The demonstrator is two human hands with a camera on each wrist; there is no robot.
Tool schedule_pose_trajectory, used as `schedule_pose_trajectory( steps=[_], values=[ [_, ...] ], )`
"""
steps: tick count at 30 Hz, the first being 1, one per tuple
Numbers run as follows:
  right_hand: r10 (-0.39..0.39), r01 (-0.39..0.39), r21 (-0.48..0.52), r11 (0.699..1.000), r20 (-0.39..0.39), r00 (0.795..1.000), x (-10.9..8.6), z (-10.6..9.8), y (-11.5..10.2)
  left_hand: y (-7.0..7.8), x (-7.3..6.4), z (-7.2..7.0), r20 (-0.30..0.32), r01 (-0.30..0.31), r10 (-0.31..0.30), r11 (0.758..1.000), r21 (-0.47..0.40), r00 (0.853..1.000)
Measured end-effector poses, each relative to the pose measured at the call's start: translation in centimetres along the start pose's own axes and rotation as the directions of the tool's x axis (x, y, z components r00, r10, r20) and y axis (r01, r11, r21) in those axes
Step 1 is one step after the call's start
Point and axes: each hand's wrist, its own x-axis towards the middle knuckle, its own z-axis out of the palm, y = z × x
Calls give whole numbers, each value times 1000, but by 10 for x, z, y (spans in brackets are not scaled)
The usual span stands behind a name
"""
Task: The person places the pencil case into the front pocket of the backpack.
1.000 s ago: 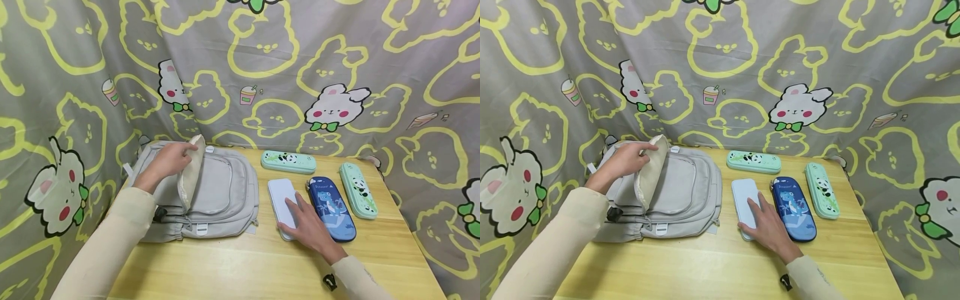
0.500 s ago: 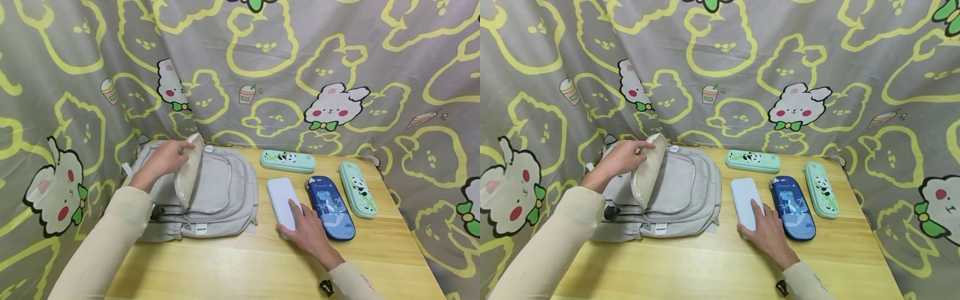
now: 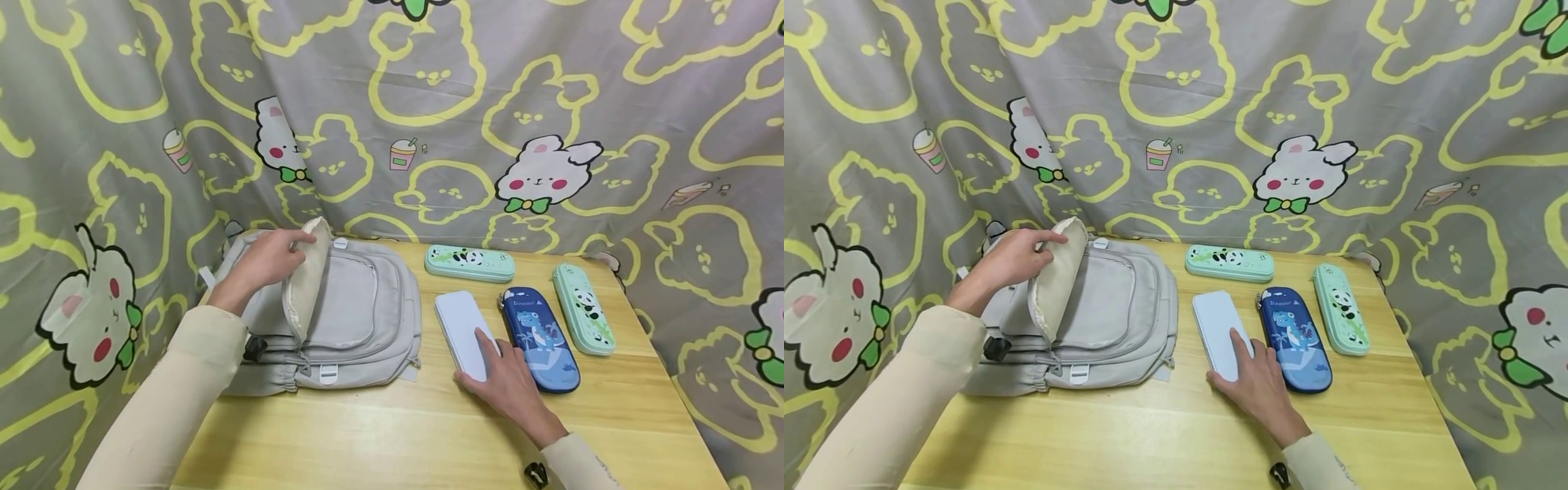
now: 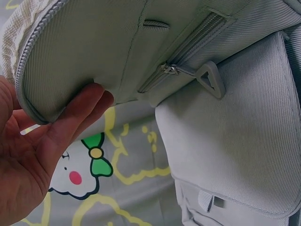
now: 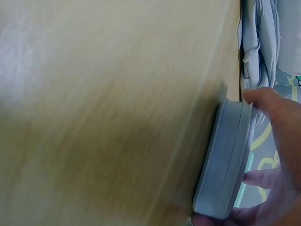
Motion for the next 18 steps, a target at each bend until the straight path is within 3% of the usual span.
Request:
schedule_pose_trajectory(
  steps=[18],
  values=[
    [-43,51,65,997,-119,992,-1,1,4,1,-2,-2,-5,13,-13,1000,-10,1000]
  ],
)
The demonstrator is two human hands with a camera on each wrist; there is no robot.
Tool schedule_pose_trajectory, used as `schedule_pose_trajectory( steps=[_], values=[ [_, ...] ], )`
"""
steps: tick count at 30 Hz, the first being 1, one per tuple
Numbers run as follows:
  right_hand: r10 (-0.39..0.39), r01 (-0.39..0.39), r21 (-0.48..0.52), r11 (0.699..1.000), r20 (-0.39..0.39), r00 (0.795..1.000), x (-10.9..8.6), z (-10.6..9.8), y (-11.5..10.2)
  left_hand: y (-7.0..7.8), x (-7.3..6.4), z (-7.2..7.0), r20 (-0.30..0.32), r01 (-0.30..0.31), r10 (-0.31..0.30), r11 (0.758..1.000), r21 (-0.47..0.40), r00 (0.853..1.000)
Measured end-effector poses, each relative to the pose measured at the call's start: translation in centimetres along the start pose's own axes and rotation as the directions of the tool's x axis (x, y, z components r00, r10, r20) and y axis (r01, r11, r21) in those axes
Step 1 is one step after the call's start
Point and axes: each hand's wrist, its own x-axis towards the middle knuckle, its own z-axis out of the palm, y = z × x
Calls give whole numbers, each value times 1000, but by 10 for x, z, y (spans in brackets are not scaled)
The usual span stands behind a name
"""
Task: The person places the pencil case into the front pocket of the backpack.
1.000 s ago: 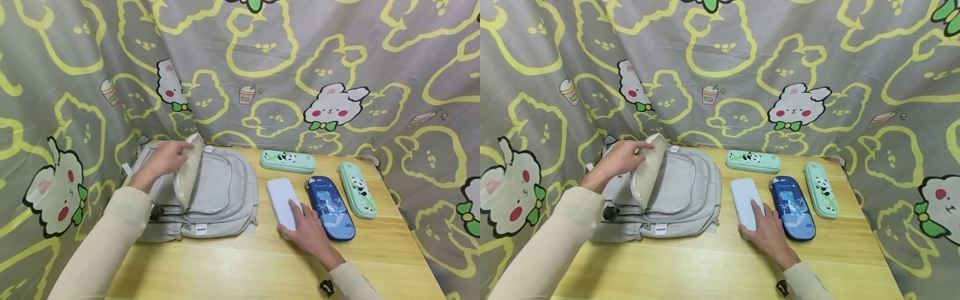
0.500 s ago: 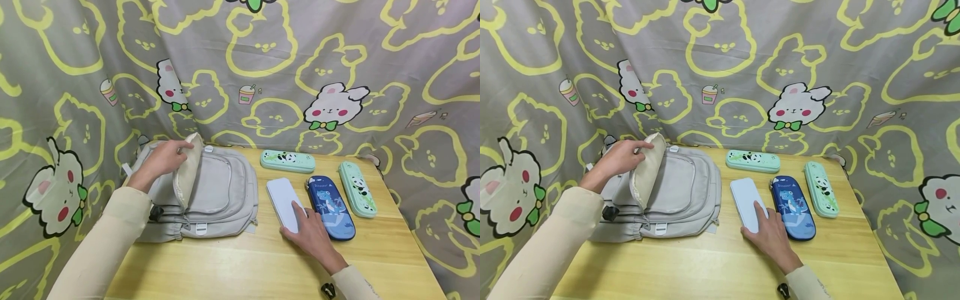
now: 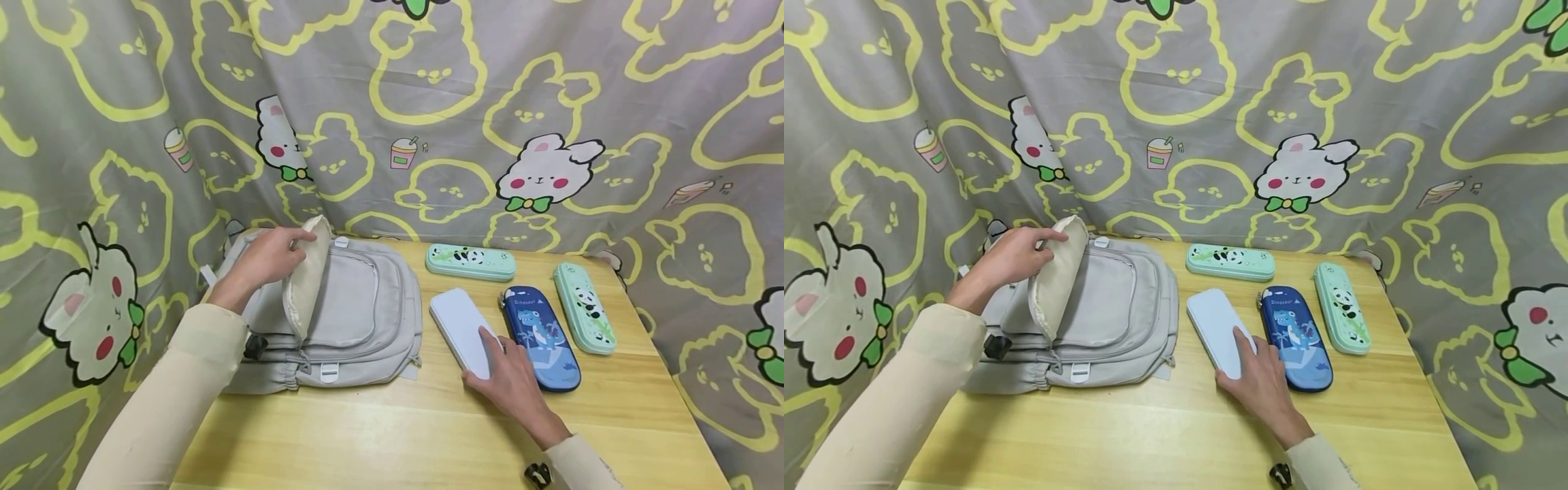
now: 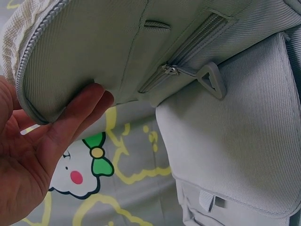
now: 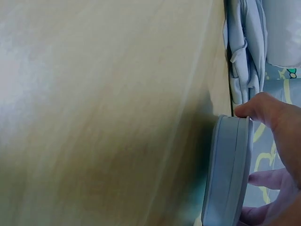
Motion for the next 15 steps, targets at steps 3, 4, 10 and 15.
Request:
schedule_pose_trajectory(
  steps=[3,4,10,15],
  values=[
    [-1,1,17,1000,-3,1000,1,-4,-2,0,0,0,-1,2,-2,1000,4,1000],
    [-1,1,24,1000,-3,1000,1,-5,-2,0,0,0,-2,1,-1,1000,5,1000],
    [-10,11,50,999,-10,1000,5,-13,-6,0,-1,-1,2,10,-10,1000,1,1000],
    [-48,49,46,998,-33,998,9,-18,-10,-1,0,-1,3,12,-12,1000,-1,1000]
  ],
)
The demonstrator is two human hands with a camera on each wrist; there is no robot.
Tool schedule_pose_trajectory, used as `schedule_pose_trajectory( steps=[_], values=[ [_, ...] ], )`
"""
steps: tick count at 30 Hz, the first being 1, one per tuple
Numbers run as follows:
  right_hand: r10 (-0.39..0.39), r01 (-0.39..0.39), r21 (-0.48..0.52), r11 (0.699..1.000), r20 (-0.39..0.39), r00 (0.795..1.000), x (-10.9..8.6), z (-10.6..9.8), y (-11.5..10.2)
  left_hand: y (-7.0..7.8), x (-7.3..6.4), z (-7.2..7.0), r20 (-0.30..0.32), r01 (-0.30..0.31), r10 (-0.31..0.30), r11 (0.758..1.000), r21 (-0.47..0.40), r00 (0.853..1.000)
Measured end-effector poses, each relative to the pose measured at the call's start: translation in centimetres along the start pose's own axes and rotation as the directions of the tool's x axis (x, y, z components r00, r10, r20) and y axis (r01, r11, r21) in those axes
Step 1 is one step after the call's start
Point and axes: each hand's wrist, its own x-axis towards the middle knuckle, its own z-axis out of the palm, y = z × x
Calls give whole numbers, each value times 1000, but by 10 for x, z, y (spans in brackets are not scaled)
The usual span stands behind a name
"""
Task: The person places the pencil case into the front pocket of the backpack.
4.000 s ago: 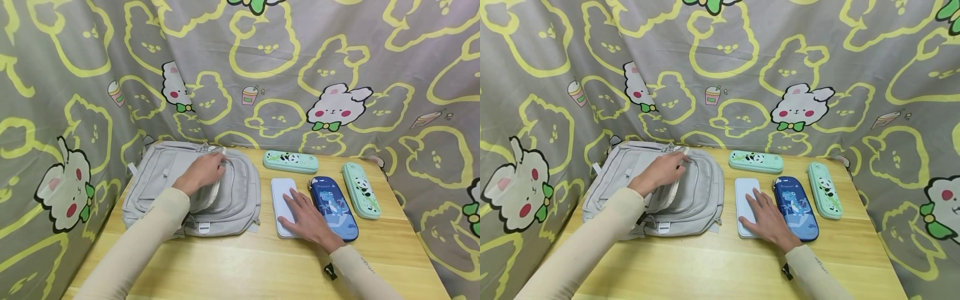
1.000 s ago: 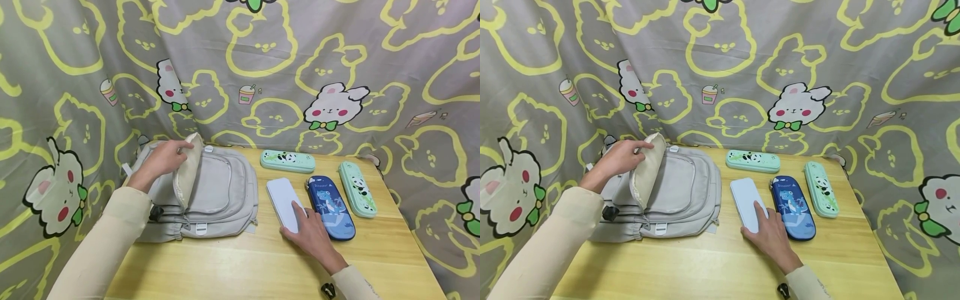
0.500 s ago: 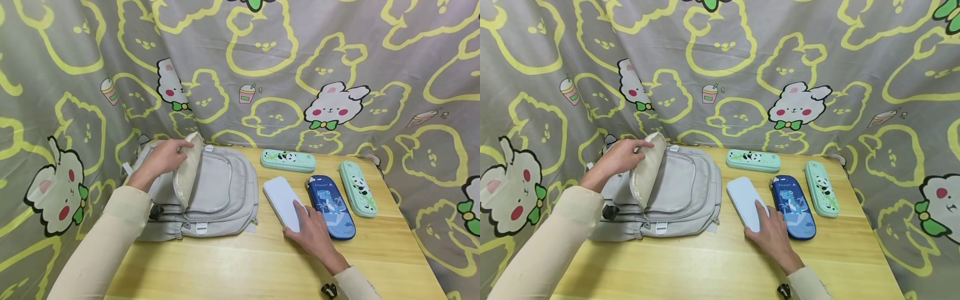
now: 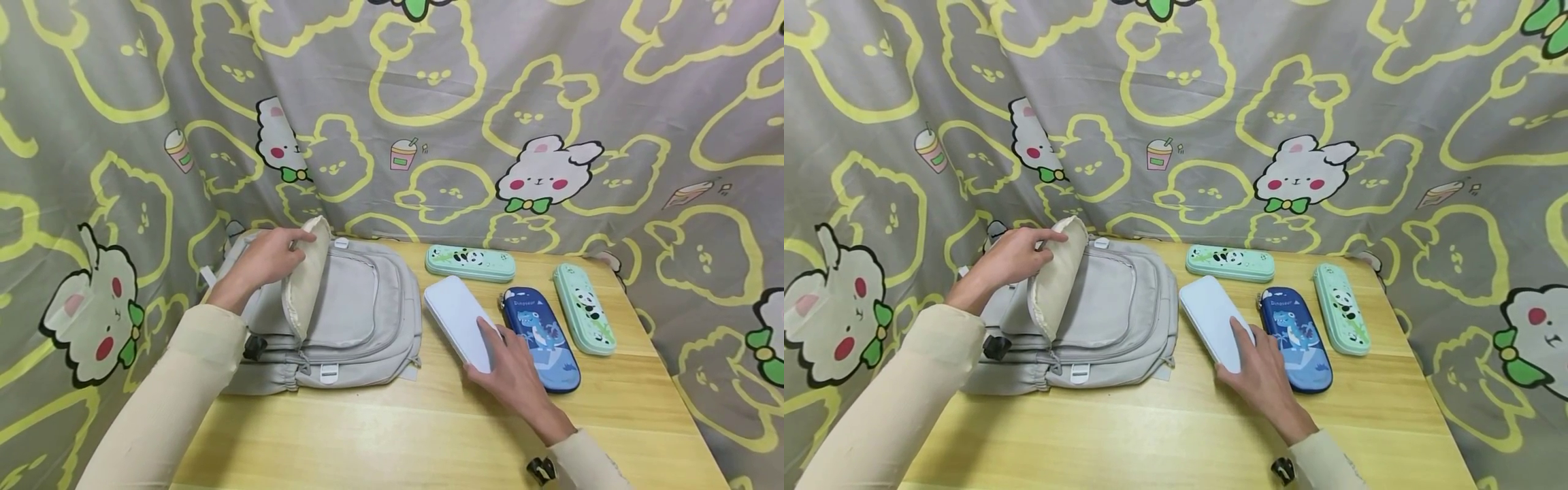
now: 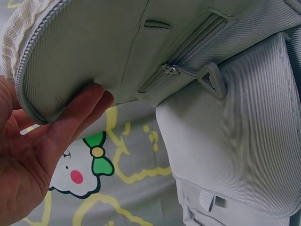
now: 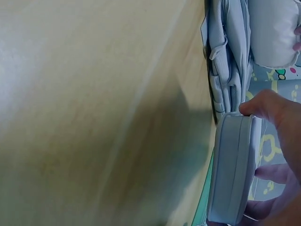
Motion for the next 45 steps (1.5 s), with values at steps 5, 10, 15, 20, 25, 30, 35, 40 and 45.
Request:
schedule_pose_trajectory(
  steps=[5,10,15,20,25,30,35,40,45],
  values=[
    [-39,39,-10,999,-10,999,4,-2,-4,0,-1,0,-4,-5,5,1000,3,1000],
    [-66,66,-16,998,-3,998,9,-5,-8,0,0,1,-11,-14,14,1000,10,1000],
    [-85,86,-29,996,30,996,12,-6,-13,0,0,1,-10,-17,17,1000,12,1000],
    [-126,127,-29,991,35,991,17,-8,-17,-1,0,-1,-8,-14,14,1000,3,1000],
    [-156,158,-27,987,51,986,22,-10,-23,0,1,-3,2,8,-8,1000,-1,1000],
    [-213,213,-28,977,27,977,26,-7,-28,-1,1,-5,11,24,-24,1000,4,1000],
    [-220,220,11,975,57,974,31,-5,-35,0,2,-8,11,25,-25,1000,11,1000],
    [-221,214,63,975,126,967,35,-4,-43,1,3,-9,16,34,-35,999,12,999],
    [-240,228,93,969,153,959,40,-3,-49,1,2,-9,27,46,-46,999,7,999]
  ],
)
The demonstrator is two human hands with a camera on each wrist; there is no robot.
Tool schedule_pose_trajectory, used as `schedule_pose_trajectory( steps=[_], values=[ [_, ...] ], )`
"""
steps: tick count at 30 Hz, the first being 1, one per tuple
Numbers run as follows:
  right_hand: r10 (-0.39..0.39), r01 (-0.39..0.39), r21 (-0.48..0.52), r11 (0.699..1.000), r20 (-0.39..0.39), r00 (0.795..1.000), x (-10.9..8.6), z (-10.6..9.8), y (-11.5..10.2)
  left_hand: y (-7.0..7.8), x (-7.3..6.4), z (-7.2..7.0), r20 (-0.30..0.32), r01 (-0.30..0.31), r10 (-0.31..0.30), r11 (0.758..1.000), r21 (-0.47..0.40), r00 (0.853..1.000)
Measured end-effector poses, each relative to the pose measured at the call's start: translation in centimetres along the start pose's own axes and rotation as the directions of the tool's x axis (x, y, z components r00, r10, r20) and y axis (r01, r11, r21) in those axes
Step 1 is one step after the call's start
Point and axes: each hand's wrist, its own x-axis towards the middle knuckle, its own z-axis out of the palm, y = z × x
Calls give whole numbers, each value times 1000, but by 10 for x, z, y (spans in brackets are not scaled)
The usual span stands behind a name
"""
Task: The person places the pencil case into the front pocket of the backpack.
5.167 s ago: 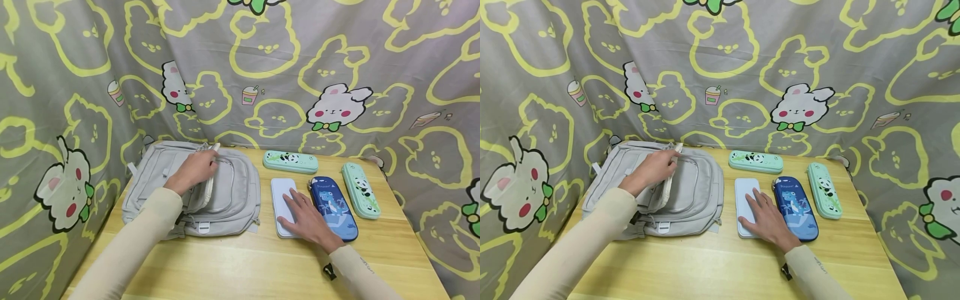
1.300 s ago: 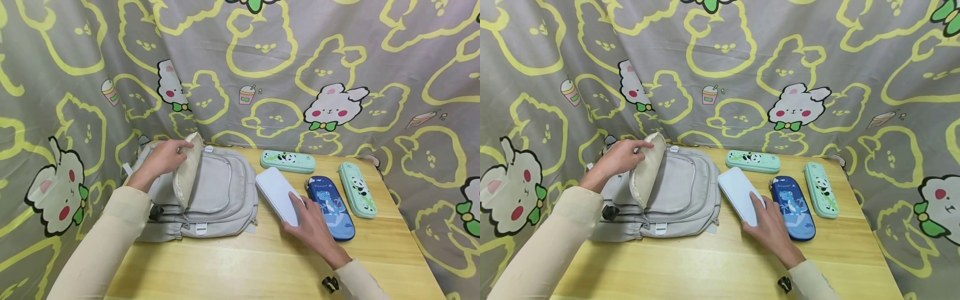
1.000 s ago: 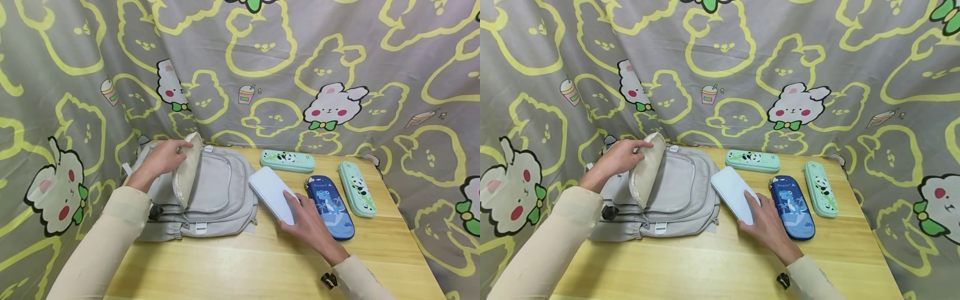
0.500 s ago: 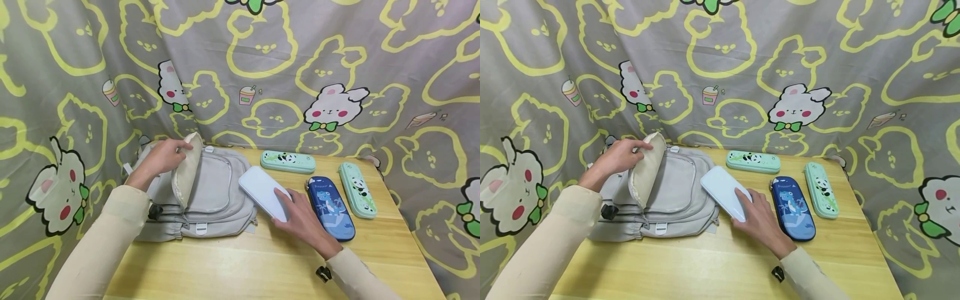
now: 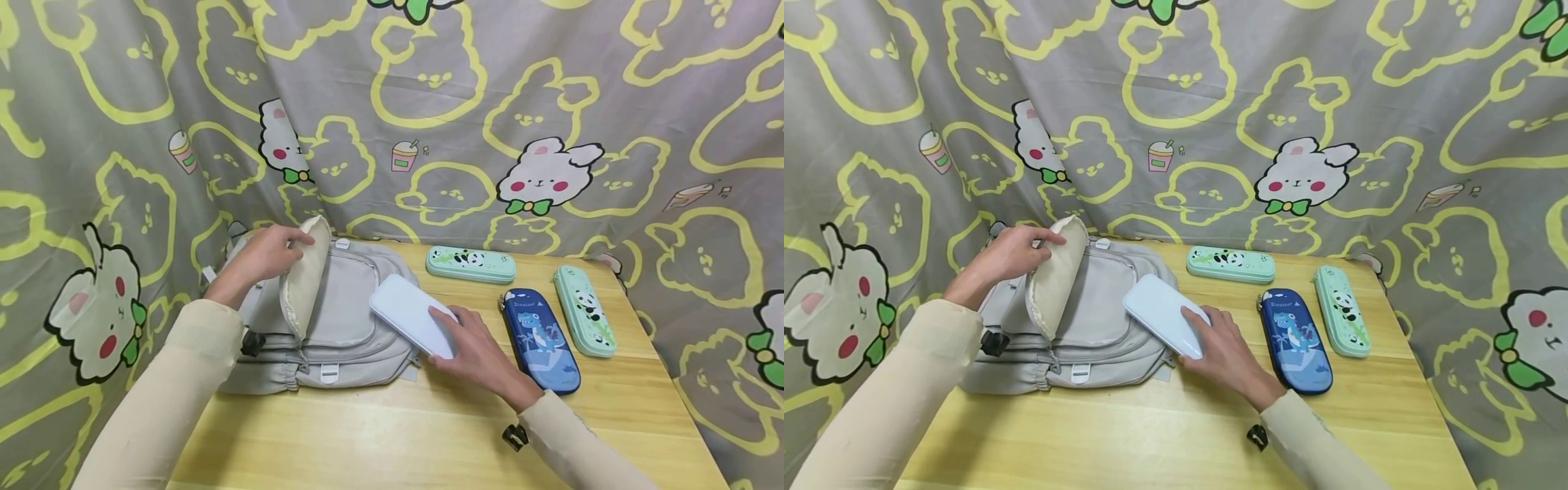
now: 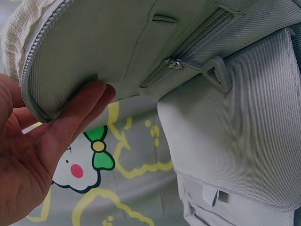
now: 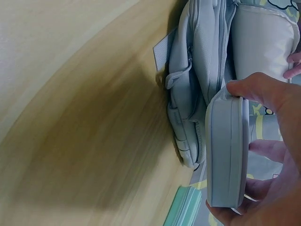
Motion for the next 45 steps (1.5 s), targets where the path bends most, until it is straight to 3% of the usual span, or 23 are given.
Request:
schedule_pose_trajectory(
  steps=[19,45],
  values=[
    [-24,21,47,999,62,998,21,-9,-9,0,1,0,1,7,-7,1000,10,1000],
    [-102,89,73,993,195,975,46,2,-25,1,4,1,18,24,-24,1000,-10,1000]
  ],
)
